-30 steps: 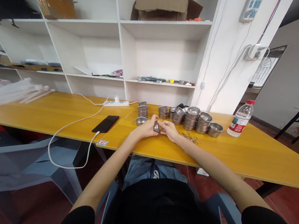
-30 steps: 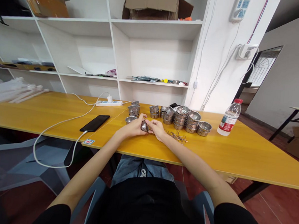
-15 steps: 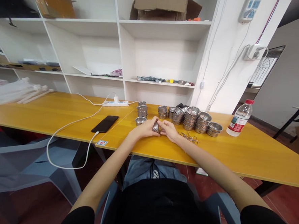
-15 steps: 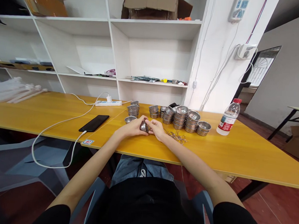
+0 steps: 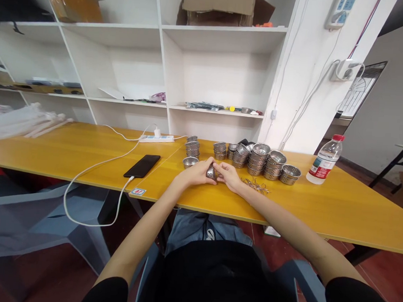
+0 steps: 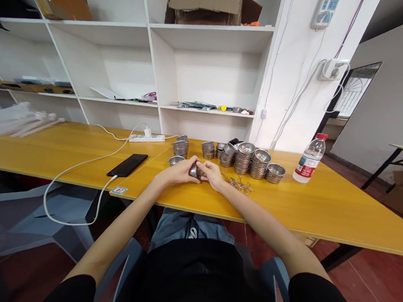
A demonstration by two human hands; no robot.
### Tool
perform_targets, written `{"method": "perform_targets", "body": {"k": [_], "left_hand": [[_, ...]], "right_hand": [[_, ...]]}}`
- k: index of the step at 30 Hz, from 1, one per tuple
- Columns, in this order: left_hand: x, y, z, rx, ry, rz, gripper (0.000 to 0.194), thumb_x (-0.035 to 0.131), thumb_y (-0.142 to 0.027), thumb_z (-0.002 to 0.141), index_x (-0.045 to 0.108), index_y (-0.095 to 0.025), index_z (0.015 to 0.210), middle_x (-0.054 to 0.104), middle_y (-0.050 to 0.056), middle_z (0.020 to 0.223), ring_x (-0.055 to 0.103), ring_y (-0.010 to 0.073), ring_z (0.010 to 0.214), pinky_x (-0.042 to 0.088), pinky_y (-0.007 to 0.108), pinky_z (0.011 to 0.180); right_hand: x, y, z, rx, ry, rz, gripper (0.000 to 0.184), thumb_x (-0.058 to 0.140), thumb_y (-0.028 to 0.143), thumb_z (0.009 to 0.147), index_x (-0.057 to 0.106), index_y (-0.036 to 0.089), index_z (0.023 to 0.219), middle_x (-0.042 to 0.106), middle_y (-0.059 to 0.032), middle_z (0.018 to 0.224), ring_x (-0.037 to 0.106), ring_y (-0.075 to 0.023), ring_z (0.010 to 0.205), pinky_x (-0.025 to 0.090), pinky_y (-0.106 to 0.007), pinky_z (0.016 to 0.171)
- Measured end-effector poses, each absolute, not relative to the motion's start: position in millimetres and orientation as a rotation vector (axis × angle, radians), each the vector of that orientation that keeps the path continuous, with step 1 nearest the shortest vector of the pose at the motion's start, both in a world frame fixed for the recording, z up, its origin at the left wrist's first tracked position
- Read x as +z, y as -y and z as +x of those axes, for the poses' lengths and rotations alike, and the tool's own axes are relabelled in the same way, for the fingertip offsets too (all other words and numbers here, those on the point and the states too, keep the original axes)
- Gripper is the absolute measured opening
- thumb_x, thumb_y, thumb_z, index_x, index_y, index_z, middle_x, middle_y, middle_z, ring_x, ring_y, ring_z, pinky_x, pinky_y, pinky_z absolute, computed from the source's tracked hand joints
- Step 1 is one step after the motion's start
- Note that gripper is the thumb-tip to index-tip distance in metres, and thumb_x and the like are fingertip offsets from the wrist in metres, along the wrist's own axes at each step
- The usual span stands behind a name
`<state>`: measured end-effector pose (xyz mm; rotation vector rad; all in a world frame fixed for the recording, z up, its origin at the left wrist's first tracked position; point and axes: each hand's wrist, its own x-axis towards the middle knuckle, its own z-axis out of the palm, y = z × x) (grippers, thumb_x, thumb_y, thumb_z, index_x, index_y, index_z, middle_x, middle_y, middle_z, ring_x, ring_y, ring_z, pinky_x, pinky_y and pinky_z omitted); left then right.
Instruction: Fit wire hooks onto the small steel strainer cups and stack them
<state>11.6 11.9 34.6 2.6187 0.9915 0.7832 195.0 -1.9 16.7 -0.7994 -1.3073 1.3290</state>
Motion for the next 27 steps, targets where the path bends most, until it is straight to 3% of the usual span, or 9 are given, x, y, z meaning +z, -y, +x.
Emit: {"method": "perform_targets", "body": {"k": [15, 27], "left_hand": [[36.8, -12.1, 10.4, 0.795, -0.972, 2.603, 0.064, 0.089, -0.044, 0.068, 0.046, -0.024, 0.111, 0.068, 0.007, 0.105, 0.068, 0.0283, 0.094, 0.048, 0.033, 0.077], [35.5, -12.5, 10.4, 0.819, -0.965, 2.575, 0.063, 0.089, -0.046, 0.066, 0.046, -0.024, 0.106, 0.067, 0.004, 0.098, 0.067, 0.0267, 0.089, 0.046, 0.031, 0.074]], "right_hand": [[14.3, 2.1, 194.5, 1.317, 1.345, -0.802, 0.06, 0.091, 0.065, 0.058, 0.054, 0.019, 0.066, 0.048, 0.0067, 0.06, 0.034, -0.0064, 0.054, 0.031, -0.021, 0.051], [14.5, 0.0, 194.5, 1.387, 1.291, -0.789, 0.06, 0.092, 0.064, 0.058, 0.053, 0.019, 0.067, 0.049, 0.0068, 0.062, 0.03, -0.0054, 0.052, 0.024, -0.022, 0.05]]}}
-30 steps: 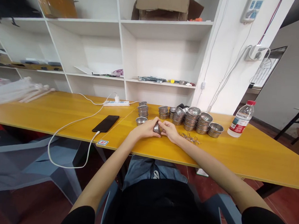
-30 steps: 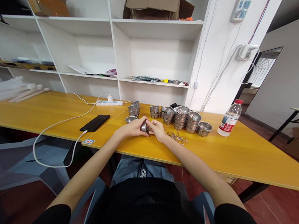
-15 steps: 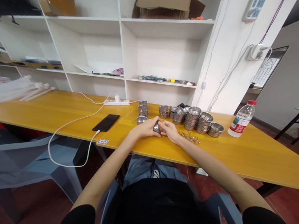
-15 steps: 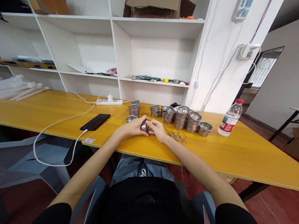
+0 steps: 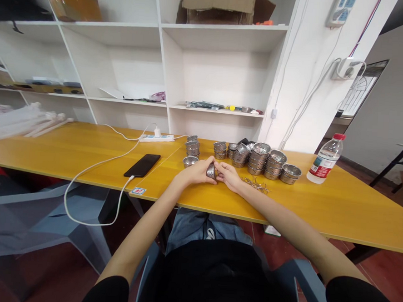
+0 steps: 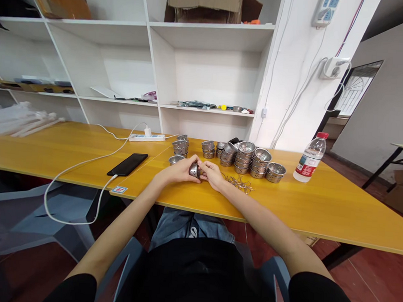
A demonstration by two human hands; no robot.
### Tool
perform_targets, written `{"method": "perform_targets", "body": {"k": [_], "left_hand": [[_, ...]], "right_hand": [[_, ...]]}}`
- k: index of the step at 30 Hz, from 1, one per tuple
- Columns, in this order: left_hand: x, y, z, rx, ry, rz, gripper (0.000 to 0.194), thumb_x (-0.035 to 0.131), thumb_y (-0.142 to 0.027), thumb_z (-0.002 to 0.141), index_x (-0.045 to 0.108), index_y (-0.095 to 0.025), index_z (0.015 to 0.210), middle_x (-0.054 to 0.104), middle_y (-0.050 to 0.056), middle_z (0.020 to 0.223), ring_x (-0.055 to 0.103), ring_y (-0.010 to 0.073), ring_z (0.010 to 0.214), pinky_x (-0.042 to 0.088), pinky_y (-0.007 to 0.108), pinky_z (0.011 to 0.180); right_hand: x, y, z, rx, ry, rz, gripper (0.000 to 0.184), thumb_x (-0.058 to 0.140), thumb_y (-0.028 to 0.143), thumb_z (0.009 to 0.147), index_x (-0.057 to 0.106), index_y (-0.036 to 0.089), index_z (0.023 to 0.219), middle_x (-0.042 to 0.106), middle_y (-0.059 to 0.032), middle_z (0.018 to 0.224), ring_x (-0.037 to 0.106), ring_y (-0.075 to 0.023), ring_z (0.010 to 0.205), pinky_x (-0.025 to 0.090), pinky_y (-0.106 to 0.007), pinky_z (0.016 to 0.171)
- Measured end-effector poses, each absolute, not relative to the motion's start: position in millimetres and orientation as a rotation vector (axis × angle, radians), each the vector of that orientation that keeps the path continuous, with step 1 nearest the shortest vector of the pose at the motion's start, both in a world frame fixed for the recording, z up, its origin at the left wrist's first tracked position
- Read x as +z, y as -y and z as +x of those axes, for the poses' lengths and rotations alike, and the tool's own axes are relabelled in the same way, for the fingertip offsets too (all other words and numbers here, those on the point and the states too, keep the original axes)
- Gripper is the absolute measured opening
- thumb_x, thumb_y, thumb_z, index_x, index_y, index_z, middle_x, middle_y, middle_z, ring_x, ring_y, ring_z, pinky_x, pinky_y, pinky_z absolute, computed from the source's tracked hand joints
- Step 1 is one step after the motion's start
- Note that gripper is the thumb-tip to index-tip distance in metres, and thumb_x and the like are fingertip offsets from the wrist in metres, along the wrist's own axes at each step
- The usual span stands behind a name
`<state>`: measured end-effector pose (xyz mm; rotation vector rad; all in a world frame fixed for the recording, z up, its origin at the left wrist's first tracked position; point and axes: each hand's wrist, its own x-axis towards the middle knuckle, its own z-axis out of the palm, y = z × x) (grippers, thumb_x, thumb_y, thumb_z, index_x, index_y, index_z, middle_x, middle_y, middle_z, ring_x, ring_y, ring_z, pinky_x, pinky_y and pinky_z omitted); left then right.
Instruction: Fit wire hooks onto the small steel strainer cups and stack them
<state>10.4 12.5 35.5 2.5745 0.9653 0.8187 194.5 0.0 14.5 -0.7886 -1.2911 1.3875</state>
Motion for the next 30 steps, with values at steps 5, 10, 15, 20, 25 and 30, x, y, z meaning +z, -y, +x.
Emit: {"method": "perform_targets", "body": {"k": [5, 10, 15, 20, 25, 30], "left_hand": [[33, -13, 11, 0.827, -0.964, 2.563, 0.063, 0.089, -0.046, 0.066, 0.046, -0.024, 0.108, 0.068, 0.004, 0.1, 0.067, 0.0263, 0.09, 0.046, 0.031, 0.074], [33, -12, 12, 0.854, -0.92, 2.54, 0.06, 0.087, -0.043, 0.071, 0.048, -0.024, 0.112, 0.068, 0.004, 0.107, 0.068, 0.0254, 0.095, 0.048, 0.032, 0.08], [33, -14, 11, 0.882, -0.97, 2.514, 0.059, 0.084, -0.038, 0.073, 0.046, -0.023, 0.117, 0.068, 0.004, 0.102, 0.067, 0.0249, 0.093, 0.048, 0.032, 0.08], [31, -18, 10, 0.988, -1.078, 2.532, 0.059, 0.081, -0.039, 0.075, 0.045, -0.022, 0.119, 0.066, 0.005, 0.102, 0.065, 0.0254, 0.091, 0.047, 0.033, 0.078], [29, -20, 9, 0.931, -0.97, 2.588, 0.058, 0.082, -0.039, 0.074, 0.046, -0.023, 0.117, 0.065, 0.005, 0.107, 0.064, 0.0239, 0.092, 0.047, 0.033, 0.079], [30, -19, 6, 0.902, -0.861, 2.617, 0.059, 0.085, -0.037, 0.072, 0.049, -0.023, 0.116, 0.066, 0.004, 0.108, 0.064, 0.0235, 0.093, 0.048, 0.033, 0.081]], "right_hand": [[15, -1, 196, 1.39, 1.289, -0.805, 0.058, 0.091, 0.064, 0.061, 0.055, 0.019, 0.068, 0.045, 0.0067, 0.059, 0.032, -0.0064, 0.051, 0.024, -0.023, 0.049], [18, -5, 202, 1.399, 1.35, -0.761, 0.047, 0.091, 0.056, 0.063, 0.064, 0.018, 0.069, 0.047, 0.0052, 0.058, 0.034, -0.0066, 0.049, 0.028, -0.024, 0.046], [24, -4, 208, 1.204, 1.57, -0.799, 0.041, 0.084, 0.057, 0.071, 0.074, 0.018, 0.078, 0.063, -0.0001, 0.062, 0.05, -0.0113, 0.051, 0.04, -0.027, 0.052], [31, -1, 211, 1.077, 1.73, -0.825, 0.041, 0.084, 0.053, 0.07, 0.08, 0.017, 0.088, 0.063, 0.0001, 0.058, 0.053, -0.0134, 0.054, 0.041, -0.027, 0.054], [31, 0, 216, 1.063, 1.839, -0.8, 0.038, 0.086, 0.051, 0.068, 0.081, 0.016, 0.082, 0.068, -0.0021, 0.071, 0.053, -0.012, 0.055, 0.04, -0.028, 0.053], [28, -3, 218, 1.043, 1.878, -0.864, 0.04, 0.089, 0.05, 0.066, 0.082, 0.014, 0.084, 0.07, -0.0027, 0.07, 0.05, -0.0115, 0.056, 0.04, -0.028, 0.056]]}}
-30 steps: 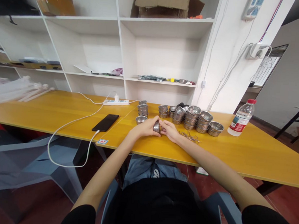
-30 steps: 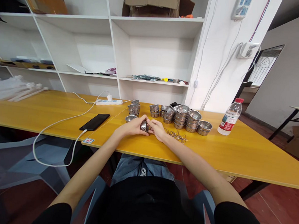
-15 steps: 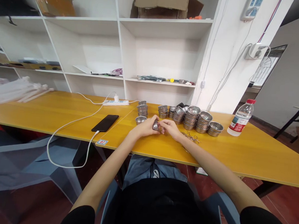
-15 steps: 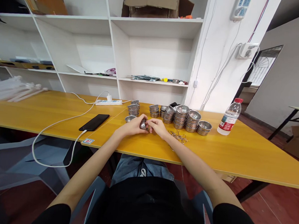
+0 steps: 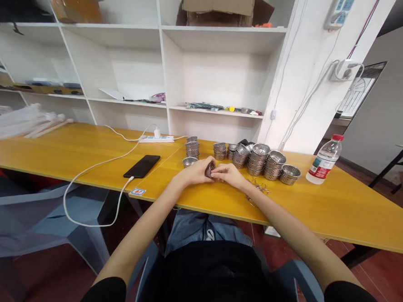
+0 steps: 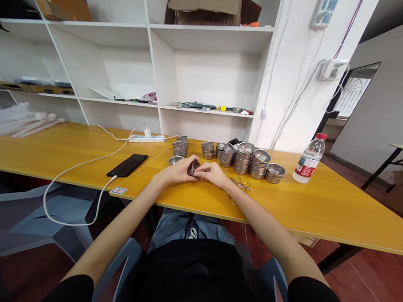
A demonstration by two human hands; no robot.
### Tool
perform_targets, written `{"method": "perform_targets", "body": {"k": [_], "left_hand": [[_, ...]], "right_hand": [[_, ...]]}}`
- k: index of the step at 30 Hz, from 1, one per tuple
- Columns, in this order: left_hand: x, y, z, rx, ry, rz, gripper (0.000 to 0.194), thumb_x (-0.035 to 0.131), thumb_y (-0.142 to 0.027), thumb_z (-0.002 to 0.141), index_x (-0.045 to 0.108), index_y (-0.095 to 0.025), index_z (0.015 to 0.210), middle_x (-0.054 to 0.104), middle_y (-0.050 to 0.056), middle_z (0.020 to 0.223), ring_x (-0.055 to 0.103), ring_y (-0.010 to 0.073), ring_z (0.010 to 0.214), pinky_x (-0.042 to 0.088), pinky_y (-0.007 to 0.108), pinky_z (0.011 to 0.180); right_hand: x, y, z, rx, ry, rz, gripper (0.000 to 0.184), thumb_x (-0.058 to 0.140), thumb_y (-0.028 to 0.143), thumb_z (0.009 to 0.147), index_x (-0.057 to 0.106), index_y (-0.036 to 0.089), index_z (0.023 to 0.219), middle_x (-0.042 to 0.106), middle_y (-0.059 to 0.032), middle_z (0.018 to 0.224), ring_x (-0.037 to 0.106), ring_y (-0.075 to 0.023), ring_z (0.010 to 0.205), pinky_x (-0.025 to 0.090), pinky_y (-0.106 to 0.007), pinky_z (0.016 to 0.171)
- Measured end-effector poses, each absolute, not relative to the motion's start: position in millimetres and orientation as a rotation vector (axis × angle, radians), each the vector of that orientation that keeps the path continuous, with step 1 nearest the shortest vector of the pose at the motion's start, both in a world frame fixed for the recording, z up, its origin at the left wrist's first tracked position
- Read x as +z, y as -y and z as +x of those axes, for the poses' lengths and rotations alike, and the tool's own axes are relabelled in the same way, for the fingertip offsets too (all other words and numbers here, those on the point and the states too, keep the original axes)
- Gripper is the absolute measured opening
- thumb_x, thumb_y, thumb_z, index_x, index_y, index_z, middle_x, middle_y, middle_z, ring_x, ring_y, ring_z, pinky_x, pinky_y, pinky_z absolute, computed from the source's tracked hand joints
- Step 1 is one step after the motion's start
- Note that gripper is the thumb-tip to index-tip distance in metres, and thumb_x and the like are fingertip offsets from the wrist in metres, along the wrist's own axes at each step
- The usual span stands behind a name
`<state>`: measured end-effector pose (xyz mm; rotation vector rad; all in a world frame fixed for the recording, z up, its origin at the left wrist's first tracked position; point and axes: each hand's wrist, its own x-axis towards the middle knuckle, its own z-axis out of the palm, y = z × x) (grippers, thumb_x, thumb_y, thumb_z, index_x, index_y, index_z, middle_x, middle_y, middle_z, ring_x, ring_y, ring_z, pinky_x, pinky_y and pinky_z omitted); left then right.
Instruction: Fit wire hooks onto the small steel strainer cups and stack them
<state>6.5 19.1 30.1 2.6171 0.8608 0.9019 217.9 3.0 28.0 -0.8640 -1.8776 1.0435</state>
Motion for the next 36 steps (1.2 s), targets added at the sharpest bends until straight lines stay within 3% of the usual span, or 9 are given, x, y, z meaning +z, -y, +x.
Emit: {"method": "perform_targets", "body": {"k": [6, 11, 23, 29, 36], "left_hand": [[35, -12, 7, 0.861, -0.779, 2.585, 0.058, 0.085, -0.035, 0.073, 0.051, -0.023, 0.118, 0.067, 0.003, 0.11, 0.066, 0.0223, 0.094, 0.049, 0.032, 0.081], [36, -8, 12, 0.832, -0.772, 2.562, 0.063, 0.087, -0.043, 0.071, 0.051, -0.024, 0.119, 0.069, 0.003, 0.108, 0.066, 0.0231, 0.094, 0.05, 0.032, 0.081], [35, -7, 14, 0.821, -0.787, 2.555, 0.066, 0.087, -0.049, 0.07, 0.052, -0.024, 0.12, 0.069, 0.003, 0.109, 0.067, 0.0246, 0.095, 0.051, 0.035, 0.082], [34, -9, 15, 0.834, -0.785, 2.55, 0.07, 0.088, -0.047, 0.068, 0.052, -0.024, 0.123, 0.069, 0.005, 0.114, 0.068, 0.0262, 0.098, 0.052, 0.037, 0.085], [32, -12, 15, 0.85, -0.741, 2.54, 0.075, 0.089, -0.044, 0.067, 0.05, -0.024, 0.128, 0.067, 0.007, 0.123, 0.068, 0.0282, 0.108, 0.053, 0.04, 0.093]], "right_hand": [[25, -6, 218, 1.16, 1.882, -0.886, 0.039, 0.089, 0.044, 0.064, 0.082, 0.013, 0.086, 0.069, -0.0017, 0.06, 0.049, -0.0104, 0.051, 0.039, -0.026, 0.054], [25, -3, 219, 1.177, 1.943, -0.911, 0.024, 0.08, 0.035, 0.069, 0.076, 0.013, 0.079, 0.064, 0.0009, 0.055, 0.052, -0.0103, 0.048, 0.041, -0.024, 0.052], [37, -4, 226, 1.301, 2.078, -0.798, 0.021, 0.078, 0.032, 0.071, 0.074, 0.013, 0.08, 0.066, 0.0006, 0.063, 0.052, -0.0104, 0.054, 0.042, -0.025, 0.059], [26, -4, 221, 1.061, 2.072, -0.847, 0.017, 0.075, 0.029, 0.072, 0.072, 0.013, 0.079, 0.065, 0.0006, 0.07, 0.055, -0.0128, 0.063, 0.043, -0.025, 0.063], [24, -5, 218, 0.44, 2.25, -1.025, 0.006, 0.068, 0.016, 0.075, 0.07, 0.014, 0.069, 0.053, 0.0042, 0.058, 0.044, -0.0096, 0.055, 0.029, -0.024, 0.056]]}}
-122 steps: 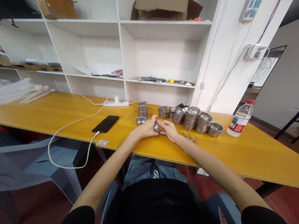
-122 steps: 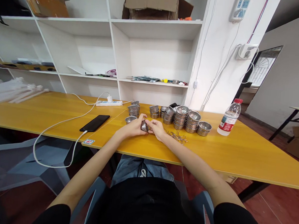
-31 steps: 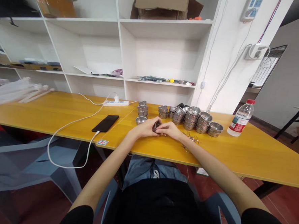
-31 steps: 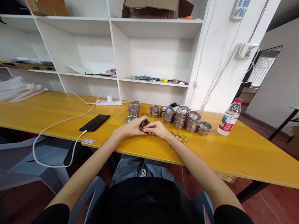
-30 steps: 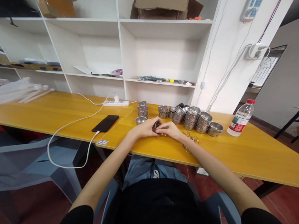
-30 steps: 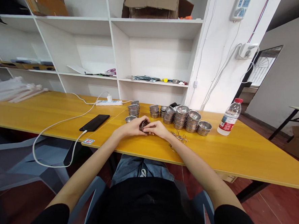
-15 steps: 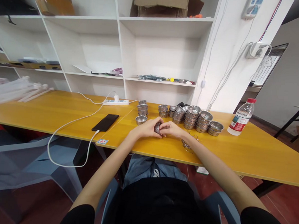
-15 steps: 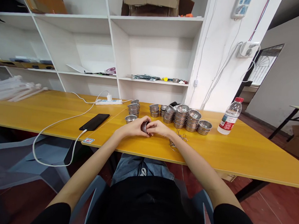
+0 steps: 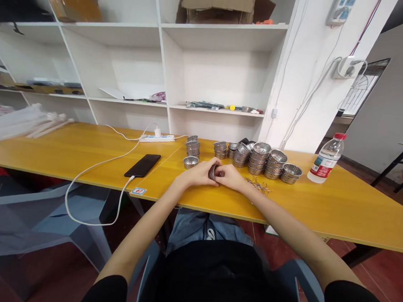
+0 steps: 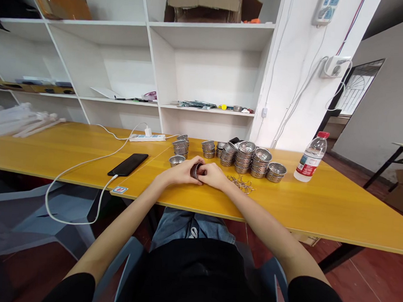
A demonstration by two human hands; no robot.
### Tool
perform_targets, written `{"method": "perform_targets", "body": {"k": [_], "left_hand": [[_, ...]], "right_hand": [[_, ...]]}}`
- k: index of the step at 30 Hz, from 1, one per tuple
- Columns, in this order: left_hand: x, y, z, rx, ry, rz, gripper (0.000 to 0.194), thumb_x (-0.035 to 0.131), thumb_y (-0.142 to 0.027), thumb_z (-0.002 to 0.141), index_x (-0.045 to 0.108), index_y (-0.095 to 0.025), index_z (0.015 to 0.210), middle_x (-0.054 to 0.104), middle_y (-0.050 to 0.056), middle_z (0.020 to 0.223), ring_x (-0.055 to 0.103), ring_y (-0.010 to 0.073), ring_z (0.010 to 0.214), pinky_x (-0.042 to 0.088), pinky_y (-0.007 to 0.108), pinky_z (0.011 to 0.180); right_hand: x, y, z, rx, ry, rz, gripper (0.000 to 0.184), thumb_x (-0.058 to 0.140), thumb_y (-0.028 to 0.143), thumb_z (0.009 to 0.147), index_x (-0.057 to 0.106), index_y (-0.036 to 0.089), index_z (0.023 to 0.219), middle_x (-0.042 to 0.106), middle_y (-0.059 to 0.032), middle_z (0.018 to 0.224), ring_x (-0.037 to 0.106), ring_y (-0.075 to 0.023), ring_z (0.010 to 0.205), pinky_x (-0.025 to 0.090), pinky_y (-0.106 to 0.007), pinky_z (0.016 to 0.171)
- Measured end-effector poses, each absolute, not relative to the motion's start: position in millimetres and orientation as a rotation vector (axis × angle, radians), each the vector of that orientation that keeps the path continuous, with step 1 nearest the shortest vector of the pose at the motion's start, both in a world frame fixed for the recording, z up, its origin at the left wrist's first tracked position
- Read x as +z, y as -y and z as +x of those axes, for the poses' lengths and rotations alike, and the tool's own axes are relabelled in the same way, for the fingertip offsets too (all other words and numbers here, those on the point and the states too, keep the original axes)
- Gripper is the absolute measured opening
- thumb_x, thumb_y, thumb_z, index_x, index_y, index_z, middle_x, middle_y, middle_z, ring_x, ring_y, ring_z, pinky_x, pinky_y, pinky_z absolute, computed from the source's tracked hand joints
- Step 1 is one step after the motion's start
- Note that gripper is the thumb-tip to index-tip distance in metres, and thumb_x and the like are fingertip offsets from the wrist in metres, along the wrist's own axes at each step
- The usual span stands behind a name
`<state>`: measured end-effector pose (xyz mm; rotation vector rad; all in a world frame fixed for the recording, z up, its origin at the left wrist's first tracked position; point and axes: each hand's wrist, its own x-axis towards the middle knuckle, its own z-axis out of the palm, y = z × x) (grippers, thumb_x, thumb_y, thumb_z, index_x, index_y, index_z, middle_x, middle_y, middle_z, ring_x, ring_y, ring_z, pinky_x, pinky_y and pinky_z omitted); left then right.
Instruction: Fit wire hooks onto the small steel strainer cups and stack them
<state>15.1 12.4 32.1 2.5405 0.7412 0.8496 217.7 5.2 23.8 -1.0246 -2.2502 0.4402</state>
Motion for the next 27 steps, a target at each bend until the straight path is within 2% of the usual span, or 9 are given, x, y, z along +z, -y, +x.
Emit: {"method": "perform_targets", "body": {"k": [7, 15, 21, 27], "left_hand": [[30, -14, 15, 0.864, -0.717, 2.53, 0.077, 0.089, -0.043, 0.067, 0.047, -0.024, 0.129, 0.066, 0.008, 0.125, 0.067, 0.0283, 0.111, 0.053, 0.039, 0.095], [33, -10, 14, 0.845, -0.744, 2.522, 0.076, 0.088, -0.044, 0.068, 0.047, -0.024, 0.128, 0.065, 0.008, 0.127, 0.067, 0.0286, 0.112, 0.052, 0.04, 0.097], [33, -10, 13, 0.851, -0.761, 2.501, 0.077, 0.089, -0.042, 0.067, 0.046, -0.024, 0.128, 0.066, 0.007, 0.122, 0.068, 0.0278, 0.108, 0.053, 0.038, 0.092], [31, -9, 12, 0.868, -0.732, 2.456, 0.077, 0.088, -0.042, 0.067, 0.045, -0.025, 0.128, 0.069, 0.005, 0.113, 0.069, 0.0272, 0.103, 0.053, 0.036, 0.087]], "right_hand": [[33, 6, 213, 0.185, 2.287, -1.165, 0.006, 0.072, 0.021, 0.077, 0.076, 0.017, 0.074, 0.065, 0.001, 0.065, 0.05, -0.0121, 0.059, 0.03, -0.025, 0.059], [38, 7, 212, 0.184, 2.329, -1.16, 0.006, 0.073, 0.022, 0.078, 0.076, 0.018, 0.075, 0.068, -0.0002, 0.068, 0.053, -0.0139, 0.061, 0.032, -0.026, 0.06], [39, 8, 209, 0.079, 2.354, -1.198, 0.004, 0.074, 0.02, 0.077, 0.075, 0.021, 0.081, 0.076, -0.0032, 0.082, 0.064, -0.0193, 0.072, 0.034, -0.028, 0.063], [40, 8, 204, -0.061, 2.37, -1.252, 0.007, 0.071, 0.022, 0.083, 0.076, 0.021, 0.087, 0.078, -0.0054, 0.088, 0.067, -0.0216, 0.079, 0.035, -0.028, 0.065]]}}
